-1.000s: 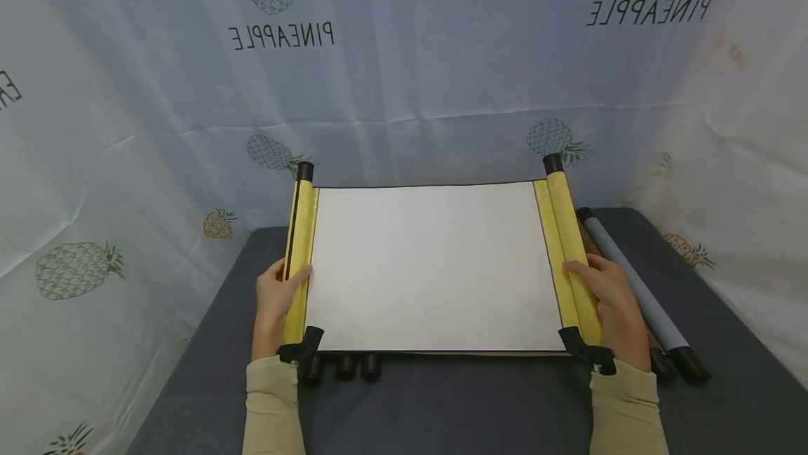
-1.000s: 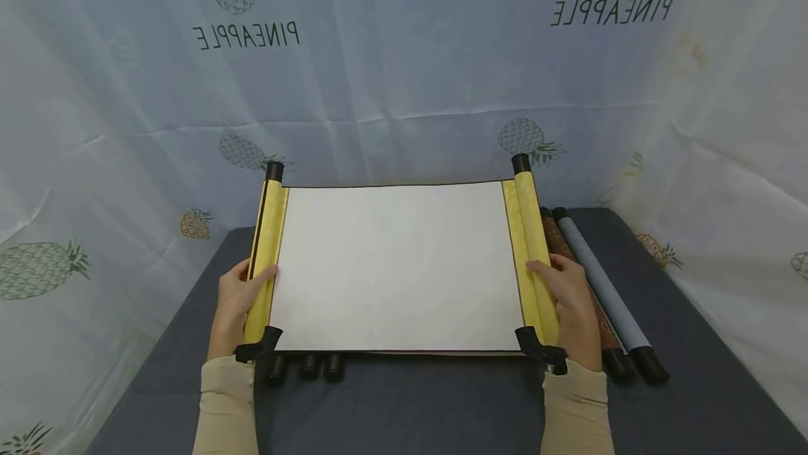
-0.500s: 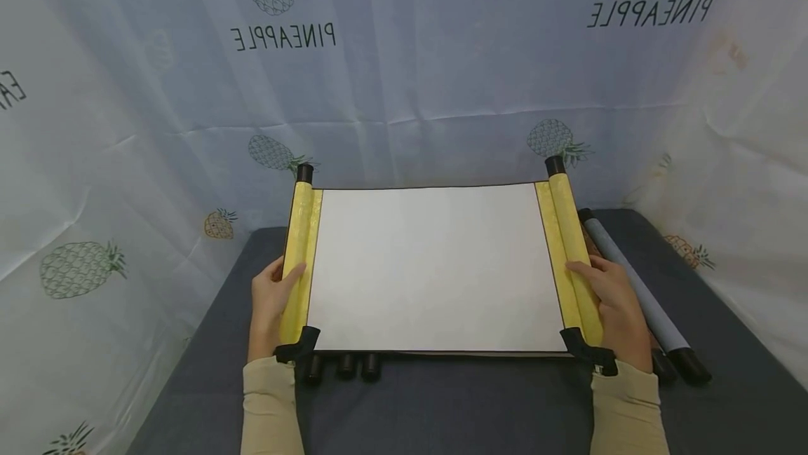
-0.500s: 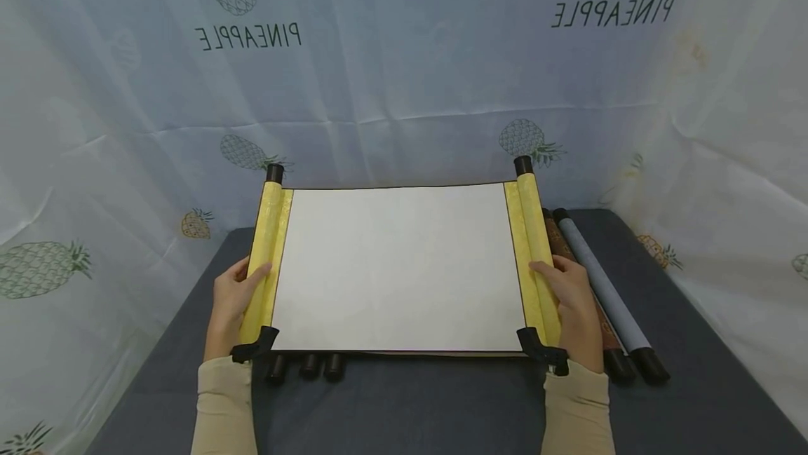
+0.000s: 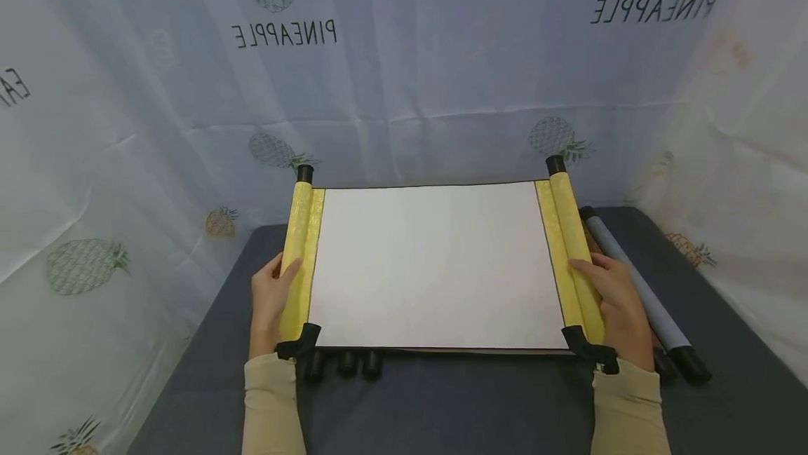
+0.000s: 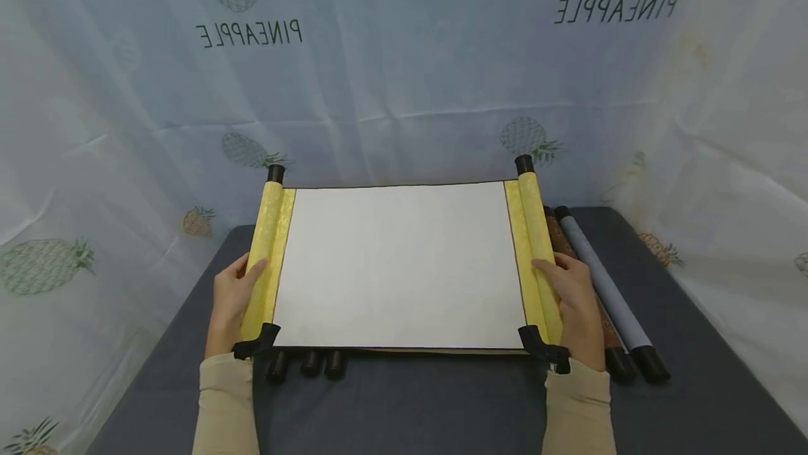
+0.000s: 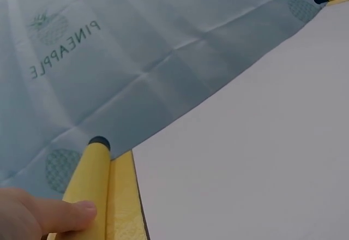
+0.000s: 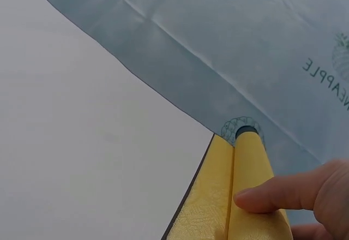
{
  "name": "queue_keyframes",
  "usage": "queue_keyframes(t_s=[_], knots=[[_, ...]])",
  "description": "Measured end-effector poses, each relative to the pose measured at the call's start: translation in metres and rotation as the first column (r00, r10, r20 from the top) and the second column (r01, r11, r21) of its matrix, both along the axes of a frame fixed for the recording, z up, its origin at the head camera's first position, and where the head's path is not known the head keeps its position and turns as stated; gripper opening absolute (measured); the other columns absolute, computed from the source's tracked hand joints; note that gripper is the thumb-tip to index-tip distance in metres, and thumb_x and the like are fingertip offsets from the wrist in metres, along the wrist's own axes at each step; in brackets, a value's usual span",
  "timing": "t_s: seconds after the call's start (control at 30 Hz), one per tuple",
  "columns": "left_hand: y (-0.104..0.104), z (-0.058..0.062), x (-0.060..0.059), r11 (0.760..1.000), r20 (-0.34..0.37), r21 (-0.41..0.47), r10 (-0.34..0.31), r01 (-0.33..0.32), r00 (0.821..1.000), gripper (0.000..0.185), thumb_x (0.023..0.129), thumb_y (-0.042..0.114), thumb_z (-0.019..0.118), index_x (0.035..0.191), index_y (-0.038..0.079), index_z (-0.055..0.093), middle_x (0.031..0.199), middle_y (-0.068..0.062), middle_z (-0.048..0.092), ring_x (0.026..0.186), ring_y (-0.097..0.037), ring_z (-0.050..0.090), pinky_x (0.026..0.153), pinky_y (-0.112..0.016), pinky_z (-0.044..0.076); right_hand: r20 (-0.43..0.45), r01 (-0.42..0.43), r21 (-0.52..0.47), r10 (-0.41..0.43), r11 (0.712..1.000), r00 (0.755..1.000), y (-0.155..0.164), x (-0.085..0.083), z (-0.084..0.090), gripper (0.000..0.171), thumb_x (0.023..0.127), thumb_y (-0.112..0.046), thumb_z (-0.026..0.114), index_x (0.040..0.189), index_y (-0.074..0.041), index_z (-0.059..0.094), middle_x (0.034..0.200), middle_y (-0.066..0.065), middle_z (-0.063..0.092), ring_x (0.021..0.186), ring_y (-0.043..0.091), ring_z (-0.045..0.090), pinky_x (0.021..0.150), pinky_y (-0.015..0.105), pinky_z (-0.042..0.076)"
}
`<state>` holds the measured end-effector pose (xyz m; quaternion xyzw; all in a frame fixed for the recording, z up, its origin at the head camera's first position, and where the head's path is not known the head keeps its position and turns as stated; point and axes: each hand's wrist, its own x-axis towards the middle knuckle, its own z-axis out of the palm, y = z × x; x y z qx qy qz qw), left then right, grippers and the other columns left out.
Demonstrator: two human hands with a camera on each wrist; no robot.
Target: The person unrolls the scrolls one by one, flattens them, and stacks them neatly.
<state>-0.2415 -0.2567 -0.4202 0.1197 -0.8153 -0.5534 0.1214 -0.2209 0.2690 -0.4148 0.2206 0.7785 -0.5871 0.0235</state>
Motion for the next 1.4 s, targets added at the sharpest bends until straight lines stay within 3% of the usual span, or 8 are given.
queue_keyframes(t_s=[0.1,0.23,0.4,0.57,0.83,1.03,1.17,1.4], knots=[[0.001,-0.001,-0.002,1.0,0.001,-0.018,-0.007,0.007,1.0,0.06,0.097,0.035,0.054,0.146,0.004,0.039,0.143,-0.022,0.05,0.12,-0.032,0.056,0.068,-0.001,0.041,-0.011,0.008,0.039,-0.008,0.999,1.0,0.001,-0.001,-0.002,0.073,0.093,-0.039,0.059,0.151,-0.004,0.03,0.08,-0.017,0.054,0.07,0.001,0.057,0.065,0.024,0.052],[0.001,-0.003,-0.006,0.998,0.018,-0.056,-0.024,0.025,1.0,0.059,0.098,0.034,0.053,0.147,0.004,0.039,0.143,-0.022,0.05,0.121,-0.032,0.055,0.073,-0.006,0.043,-0.027,0.058,0.113,-0.055,0.992,0.998,-0.001,-0.004,-0.008,0.07,0.093,-0.037,0.059,0.149,-0.004,0.034,0.096,-0.003,0.059,0.071,0.003,0.055,0.063,0.022,0.05],[0.001,-0.003,-0.011,0.996,0.04,-0.075,-0.049,0.052,0.998,0.058,0.1,0.032,0.051,0.148,0.003,0.036,0.146,-0.022,0.047,0.126,-0.033,0.053,0.097,-0.035,0.05,-0.102,0.094,0.174,-0.077,0.98,0.992,-0.004,-0.01,-0.013,0.064,0.094,-0.03,0.057,0.145,0.004,0.037,0.124,0.024,0.055,0.065,0.0,0.053,0.058,0.02,0.049],[0.001,-0.004,-0.013,0.988,0.084,-0.125,-0.076,0.086,0.994,0.058,0.101,0.029,0.049,0.149,0.001,0.032,0.147,-0.025,0.043,0.128,-0.038,0.05,0.105,-0.05,0.045,-0.146,0.052,0.243,-0.017,0.969,0.989,-0.007,-0.013,-0.017,0.06,0.095,-0.024,0.057,0.14,0.012,0.039,0.122,0.034,0.055,0.06,-0.001,0.053,0.055,0.02,0.049],[0.001,-0.007,-0.015,0.97,0.119,-0.215,-0.091,0.115,0.989,0.055,0.101,0.029,0.047,0.146,0.0,0.037,0.136,-0.026,0.053,0.11,-0.034,0.059,0.086,-0.037,0.053,-0.157,0.06,0.4,0.003,0.915,0.988,-0.009,-0.021,-0.028,0.054,0.093,-0.019,0.058,0.134,0.014,0.047,0.116,0.035,0.058,0.072,0.022,0.062,0.056,0.024,0.047],[-0.003,-0.014,-0.016,0.968,0.153,-0.218,-0.095,0.128,0.984,0.053,0.101,0.029,0.048,0.143,-0.002,0.042,0.126,-0.026,0.058,0.091,-0.023,0.061,0.068,-0.022,0.048,-0.16,0.053,0.492,0.03,0.869,0.987,-0.015,-0.026,-0.032,0.052,0.091,-0.017,0.059,0.13,0.015,0.049,0.121,0.038,0.056,0.096,0.045,0.06,0.076,0.046,0.052],[-0.007,-0.02,-0.017,0.966,0.172,-0.221,-0.098,0.135,0.98,0.052,0.101,0.03,0.048,0.14,-0.003,0.044,0.121,-0.026,0.059,0.083,-0.017,0.059,0.065,-0.021,0.047,-0.126,0.032,0.476,0.032,0.879,0.992,-0.022,-0.026,-0.031,0.053,0.092,-0.017,0.058,0.132,0.016,0.047,0.125,0.039,0.053,0.101,0.046,0.058,0.082,0.05,0.052],[-0.011,-0.028,-0.021,0.962,0.204,-0.228,-0.107,0.153,0.973,0.052,0.101,0.03,0.048,0.14,-0.004,0.045,0.119,-0.026,0.06,0.081,-0.016,0.058,0.066,-0.023,0.047,-0.102,0.04,0.468,0.008,0.883,0.995,-0.026,-0.024,-0.038,0.049,0.091,-0.013,0.057,0.127,0.019,0.05,0.115,0.038,0.058,0.083,0.036,0.061,0.066,0.038,0.053]])
